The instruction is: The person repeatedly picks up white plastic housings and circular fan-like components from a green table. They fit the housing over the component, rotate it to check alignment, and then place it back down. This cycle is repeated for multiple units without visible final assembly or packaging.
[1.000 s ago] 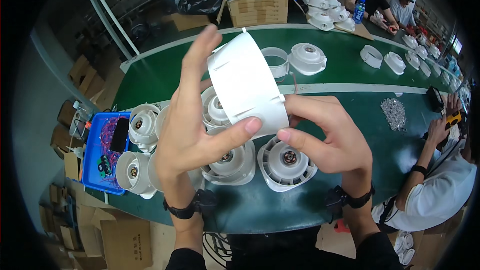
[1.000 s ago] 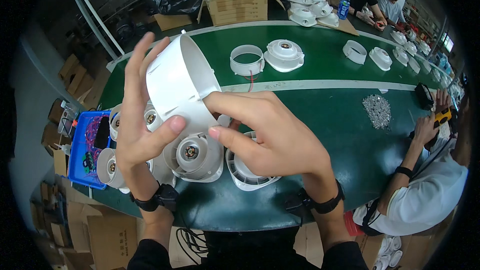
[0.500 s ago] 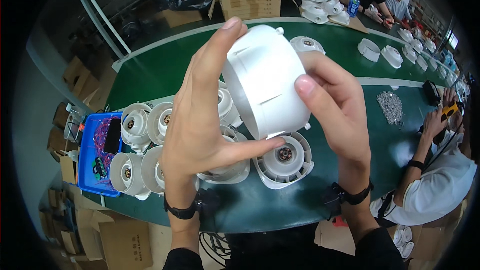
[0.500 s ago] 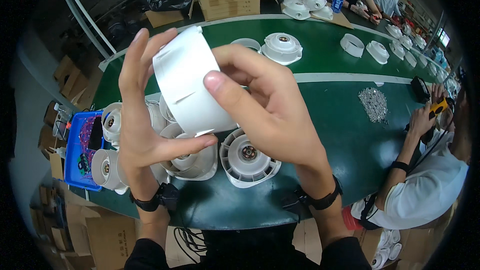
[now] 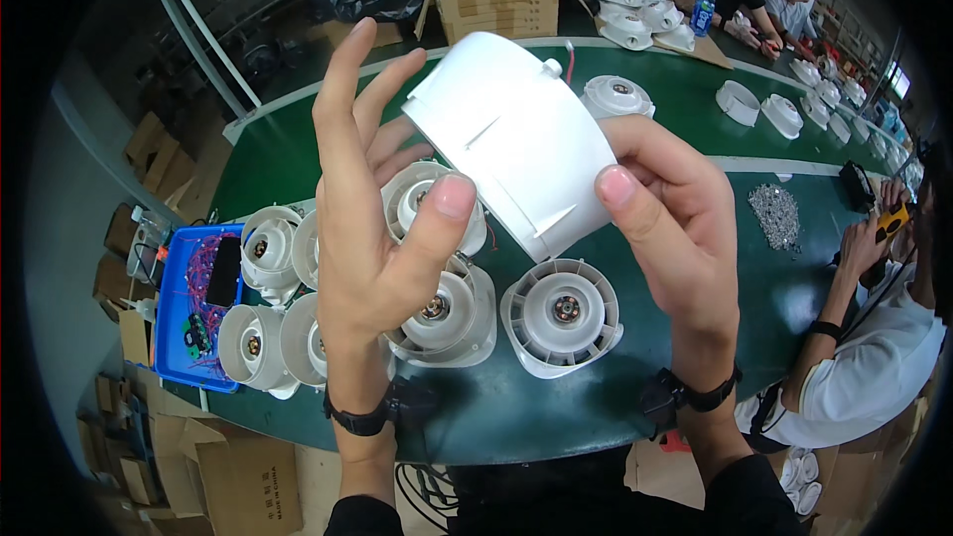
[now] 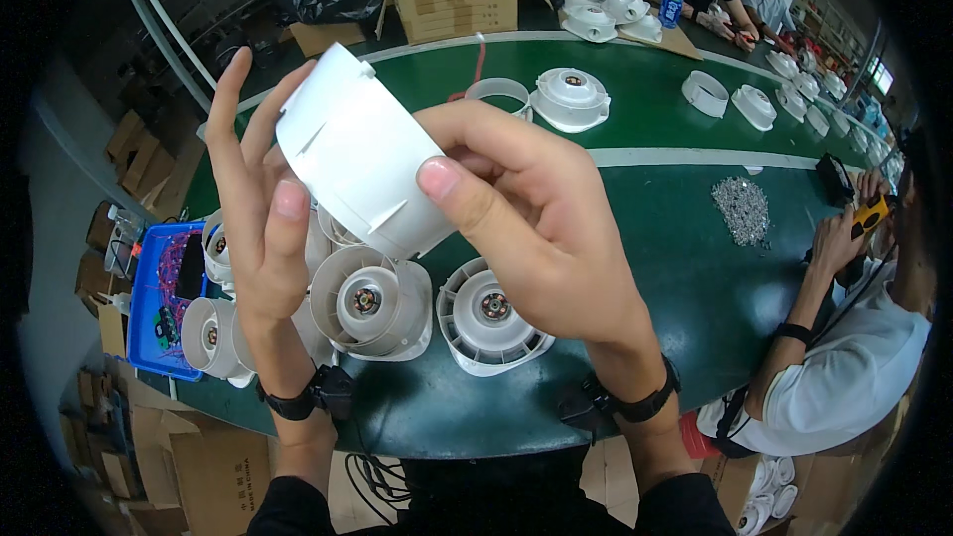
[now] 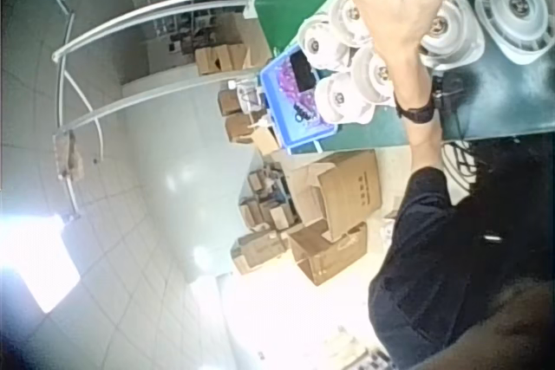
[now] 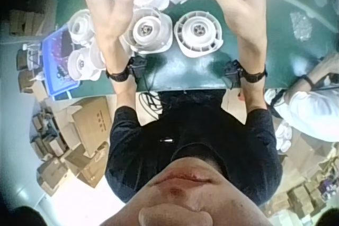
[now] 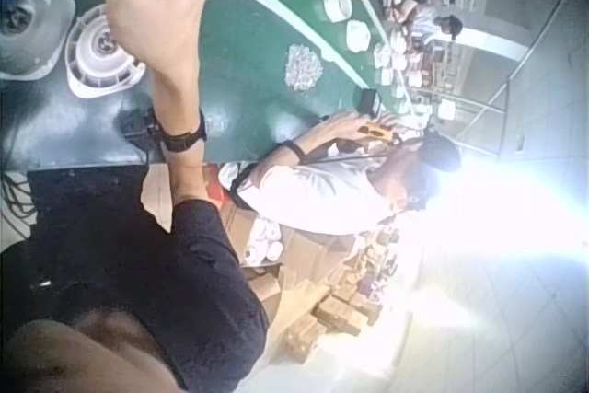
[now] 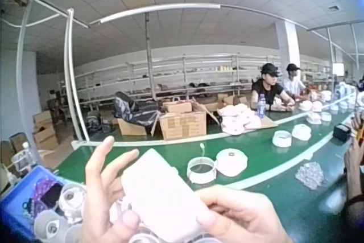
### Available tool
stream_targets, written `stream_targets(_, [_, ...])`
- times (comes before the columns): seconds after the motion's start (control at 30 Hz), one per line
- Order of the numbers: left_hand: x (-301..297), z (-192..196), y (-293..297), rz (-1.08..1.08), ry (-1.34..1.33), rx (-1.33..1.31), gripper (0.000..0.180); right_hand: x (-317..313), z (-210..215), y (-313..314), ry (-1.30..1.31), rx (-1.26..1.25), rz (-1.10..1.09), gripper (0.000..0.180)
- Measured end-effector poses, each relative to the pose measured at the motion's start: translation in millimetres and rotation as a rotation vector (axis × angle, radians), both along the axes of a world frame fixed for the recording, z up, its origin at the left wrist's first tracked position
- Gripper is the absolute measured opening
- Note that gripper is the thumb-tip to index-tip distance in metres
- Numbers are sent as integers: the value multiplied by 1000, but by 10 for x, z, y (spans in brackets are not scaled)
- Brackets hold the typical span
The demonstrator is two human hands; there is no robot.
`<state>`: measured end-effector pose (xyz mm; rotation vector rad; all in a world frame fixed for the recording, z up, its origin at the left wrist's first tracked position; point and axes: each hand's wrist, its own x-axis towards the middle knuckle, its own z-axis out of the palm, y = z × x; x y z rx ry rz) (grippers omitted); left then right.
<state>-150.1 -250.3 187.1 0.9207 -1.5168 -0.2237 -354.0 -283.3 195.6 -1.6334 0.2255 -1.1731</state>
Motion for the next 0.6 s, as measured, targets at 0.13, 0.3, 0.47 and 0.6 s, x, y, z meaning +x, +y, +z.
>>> stream_targets(0.13, [12, 57, 71, -160, 111, 104, 99, 13, -14, 2, -32, -22, 23, 31])
stream_targets(0.3, [-28, 105, 116, -117, 125, 185, 107, -27, -27, 5, 4, -82, 31, 29])
stream_targets(0.47, [-21, 78, 58, -102, -130, 55, 124, -26, 38, 16, -1, -5, -14, 34])
stream_targets(0.6, [15, 45, -17, -107, -477, -112, 129, -18, 88, 64, 36, 138, -16, 32])
